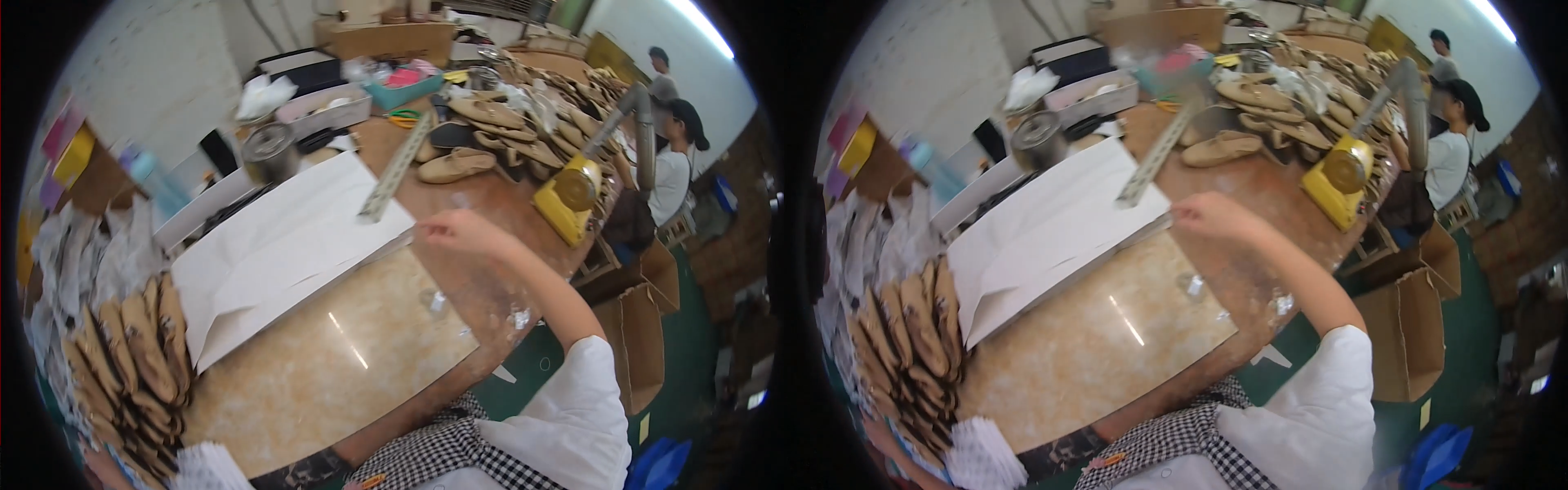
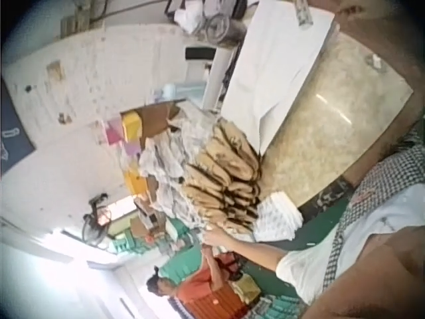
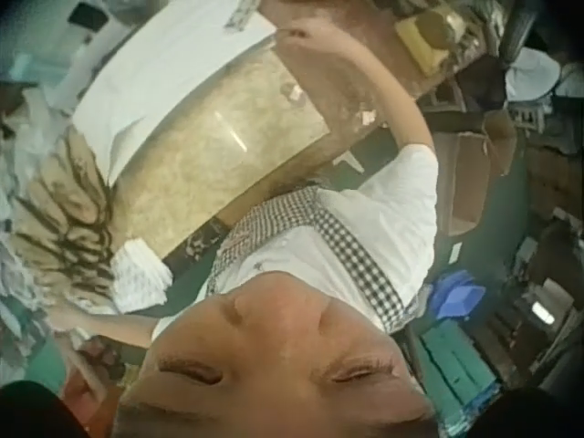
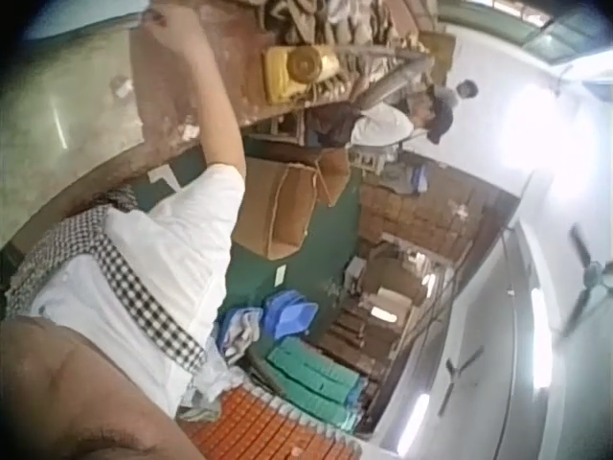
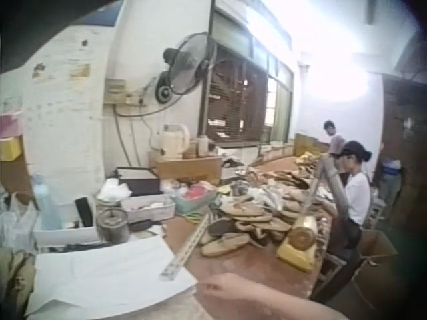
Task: Cleaning and wrapping shoes in a manufacturing facility.
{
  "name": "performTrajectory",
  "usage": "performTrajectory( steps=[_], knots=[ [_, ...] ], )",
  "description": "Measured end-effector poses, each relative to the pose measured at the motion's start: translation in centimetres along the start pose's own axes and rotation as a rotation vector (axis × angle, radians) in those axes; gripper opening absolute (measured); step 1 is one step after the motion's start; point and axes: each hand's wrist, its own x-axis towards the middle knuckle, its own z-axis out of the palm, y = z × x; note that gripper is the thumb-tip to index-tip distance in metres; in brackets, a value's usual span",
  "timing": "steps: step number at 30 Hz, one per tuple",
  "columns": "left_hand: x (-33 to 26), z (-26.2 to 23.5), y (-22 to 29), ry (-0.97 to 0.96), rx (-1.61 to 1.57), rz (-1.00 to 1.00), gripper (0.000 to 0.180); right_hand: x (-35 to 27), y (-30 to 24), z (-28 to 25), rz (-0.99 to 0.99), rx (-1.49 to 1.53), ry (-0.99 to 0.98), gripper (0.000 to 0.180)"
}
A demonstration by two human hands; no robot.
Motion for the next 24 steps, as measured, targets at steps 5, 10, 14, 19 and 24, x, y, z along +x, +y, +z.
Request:
performTrajectory(
  steps=[5,10,14,19,24],
  knots=[
    [-5.9,-13.2,11.9,0.702,-0.514,0.459,0.037,2.3,14.2,-0.6,0.114,-0.532,0.314,0.035],
    [-21.7,-27.9,41.2,0.218,-1.099,1.211,0.052,5.4,23.4,2.5,0.383,-0.702,0.089,0.02],
    [-29.3,-30.8,50.7,0.088,-1.085,1.59,0.061,7.0,12.5,-2.4,-0.025,-0.336,-0.27,0.016],
    [-35.9,-31.5,56.9,-0.137,-0.795,1.474,0.068,7.8,21.0,-13.2,0.242,-0.771,0.331,0.053],
    [-36.9,-30.5,58.2,-0.087,-0.814,1.462,0.066,6.9,29.0,-11.5,0.378,-0.735,0.212,0.046]
  ],
)
